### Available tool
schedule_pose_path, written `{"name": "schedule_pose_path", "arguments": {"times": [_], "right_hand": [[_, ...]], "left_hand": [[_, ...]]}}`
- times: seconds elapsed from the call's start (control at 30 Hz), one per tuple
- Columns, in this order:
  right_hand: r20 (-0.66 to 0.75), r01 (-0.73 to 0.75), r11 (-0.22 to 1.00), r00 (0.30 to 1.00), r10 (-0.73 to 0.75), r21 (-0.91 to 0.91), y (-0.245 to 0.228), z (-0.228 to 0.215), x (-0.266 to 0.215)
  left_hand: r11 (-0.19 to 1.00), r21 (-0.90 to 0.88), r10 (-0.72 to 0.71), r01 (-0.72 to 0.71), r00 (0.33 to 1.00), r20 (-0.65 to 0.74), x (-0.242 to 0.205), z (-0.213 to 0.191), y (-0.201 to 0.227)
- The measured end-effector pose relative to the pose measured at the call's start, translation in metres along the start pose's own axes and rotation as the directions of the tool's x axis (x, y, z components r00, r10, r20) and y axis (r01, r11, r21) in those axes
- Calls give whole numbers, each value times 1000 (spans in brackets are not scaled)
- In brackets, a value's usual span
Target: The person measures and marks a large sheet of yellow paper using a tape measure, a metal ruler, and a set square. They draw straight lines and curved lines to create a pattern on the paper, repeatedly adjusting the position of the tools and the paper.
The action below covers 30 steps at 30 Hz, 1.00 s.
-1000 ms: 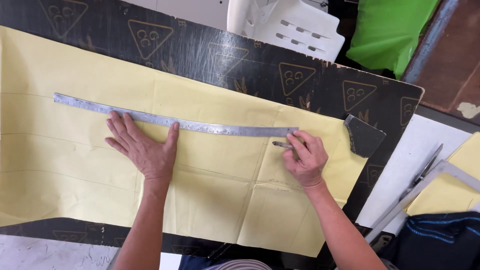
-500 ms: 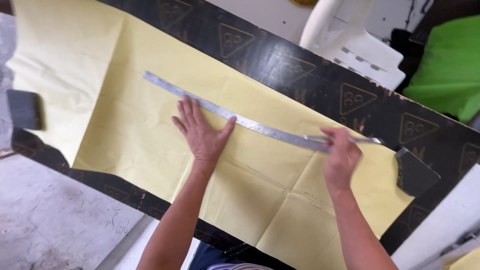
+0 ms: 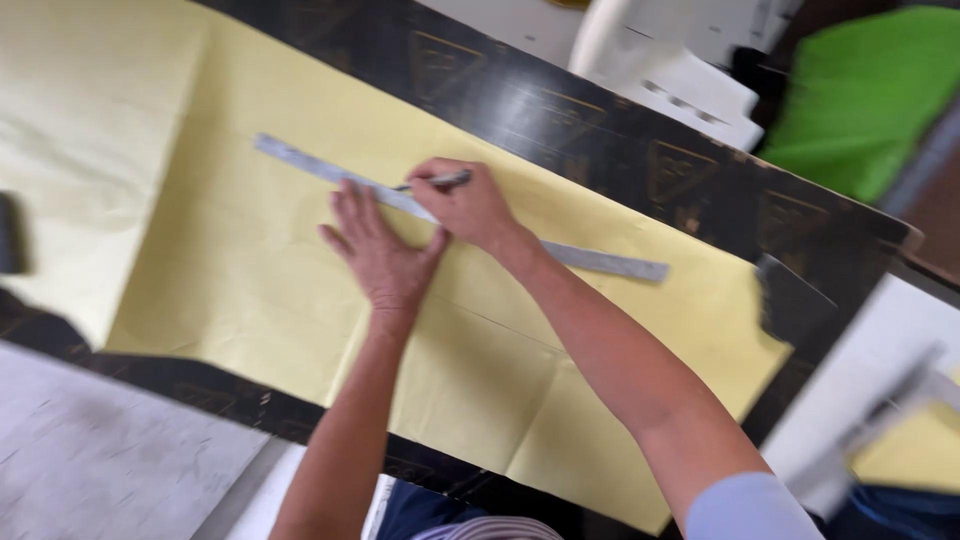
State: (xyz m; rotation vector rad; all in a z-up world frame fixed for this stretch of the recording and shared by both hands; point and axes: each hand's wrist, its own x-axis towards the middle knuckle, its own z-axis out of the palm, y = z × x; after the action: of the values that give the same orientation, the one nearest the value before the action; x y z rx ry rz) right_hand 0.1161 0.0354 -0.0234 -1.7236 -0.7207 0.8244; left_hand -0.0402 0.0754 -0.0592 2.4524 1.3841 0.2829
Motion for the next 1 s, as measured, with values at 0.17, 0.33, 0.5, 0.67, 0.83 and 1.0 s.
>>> {"name": "schedule_pose_path", "arguments": {"times": [0.17, 0.33, 0.5, 0.67, 0.83, 1.0], "right_hand": [[97, 239, 956, 970, -225, -172, -16, -63, -37], [199, 291, 810, 955, -218, -509, -5, -164, -102], [154, 151, 302, 988, -15, -941, -4, -213, -144], [27, -113, 441, 954, 298, -890, -12, -179, -158], [-96, -245, 501, 947, 306, -830, 13, -157, -195], [-222, -377, 534, 917, 333, -757, 29, -116, -271]], "left_hand": [[999, 48, -21, 23, 999, -29, 3, -10, 6], [1000, 12, -28, 29, 1000, -6, 3, -15, 12], [999, 4, -38, 38, 999, 23, 0, -19, 12], [998, 10, -60, 59, 997, 54, 1, -27, 18], [999, -35, -29, 32, 997, 70, -6, -32, 12], [993, -113, 51, -40, 994, 92, -24, -25, -1]]}}
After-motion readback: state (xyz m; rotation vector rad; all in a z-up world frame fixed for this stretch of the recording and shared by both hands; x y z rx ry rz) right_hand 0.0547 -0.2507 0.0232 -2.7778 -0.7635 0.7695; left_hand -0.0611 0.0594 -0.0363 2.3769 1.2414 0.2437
